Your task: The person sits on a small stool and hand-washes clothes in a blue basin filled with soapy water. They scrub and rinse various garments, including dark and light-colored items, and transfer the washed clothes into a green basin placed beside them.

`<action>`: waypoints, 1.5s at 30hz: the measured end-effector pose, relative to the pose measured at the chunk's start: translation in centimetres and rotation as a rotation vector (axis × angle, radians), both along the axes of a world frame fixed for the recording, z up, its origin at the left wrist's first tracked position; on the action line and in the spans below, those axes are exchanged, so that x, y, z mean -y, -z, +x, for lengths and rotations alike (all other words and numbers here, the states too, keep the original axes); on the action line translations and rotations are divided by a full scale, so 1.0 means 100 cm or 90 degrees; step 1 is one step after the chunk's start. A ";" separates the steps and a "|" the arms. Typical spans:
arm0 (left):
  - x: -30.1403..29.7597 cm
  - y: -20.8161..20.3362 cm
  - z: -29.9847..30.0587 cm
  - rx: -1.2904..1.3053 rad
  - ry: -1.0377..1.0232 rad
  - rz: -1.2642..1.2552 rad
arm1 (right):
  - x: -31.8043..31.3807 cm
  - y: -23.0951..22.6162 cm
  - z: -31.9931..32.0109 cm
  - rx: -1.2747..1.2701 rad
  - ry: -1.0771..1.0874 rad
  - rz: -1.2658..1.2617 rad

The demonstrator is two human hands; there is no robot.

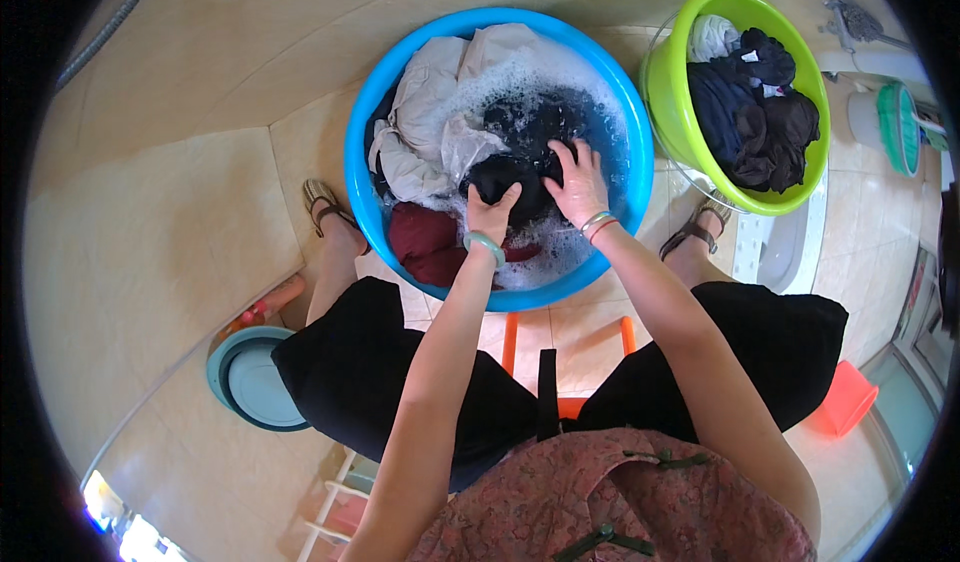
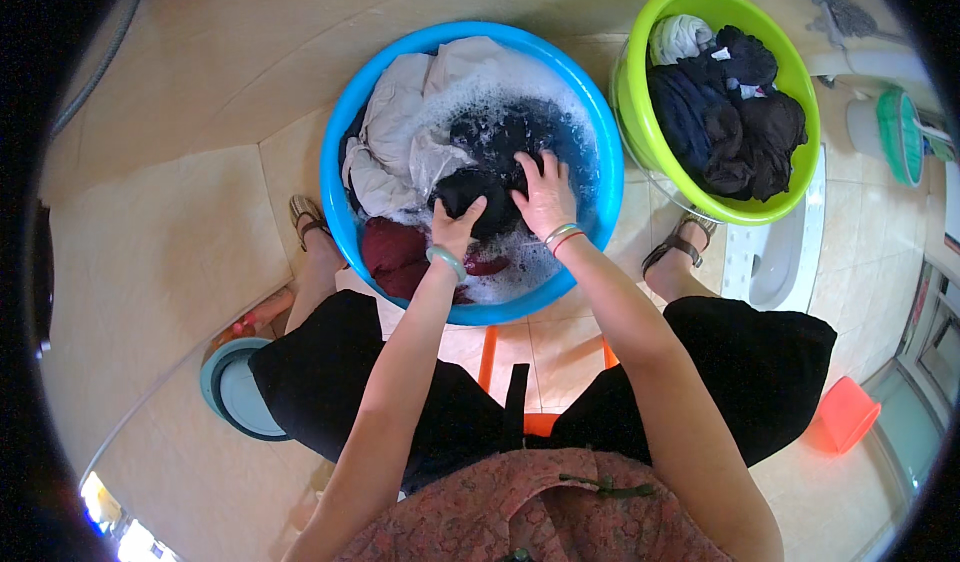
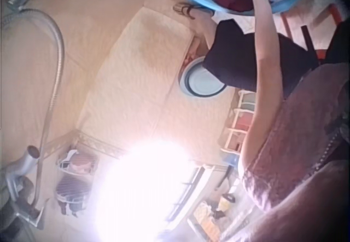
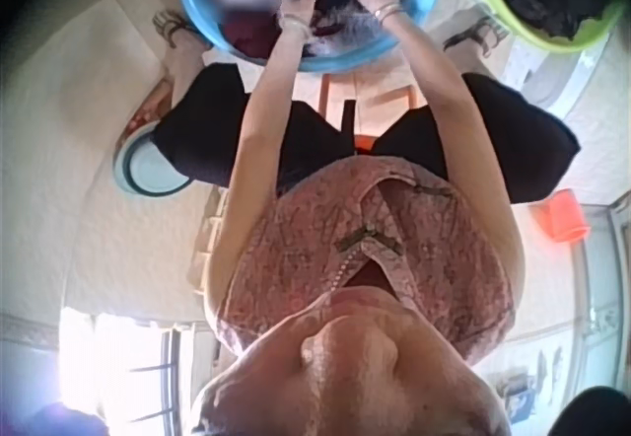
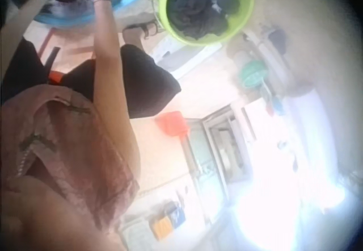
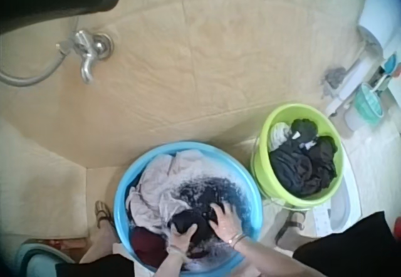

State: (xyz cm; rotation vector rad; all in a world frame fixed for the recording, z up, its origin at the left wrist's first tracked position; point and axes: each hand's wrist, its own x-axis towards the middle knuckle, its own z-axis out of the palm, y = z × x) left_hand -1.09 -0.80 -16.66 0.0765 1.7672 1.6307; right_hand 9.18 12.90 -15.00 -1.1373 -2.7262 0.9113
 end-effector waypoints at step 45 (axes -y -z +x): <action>-0.001 -0.148 0.015 0.337 -0.079 0.035 | 0.035 -0.139 0.002 -0.560 0.449 -0.866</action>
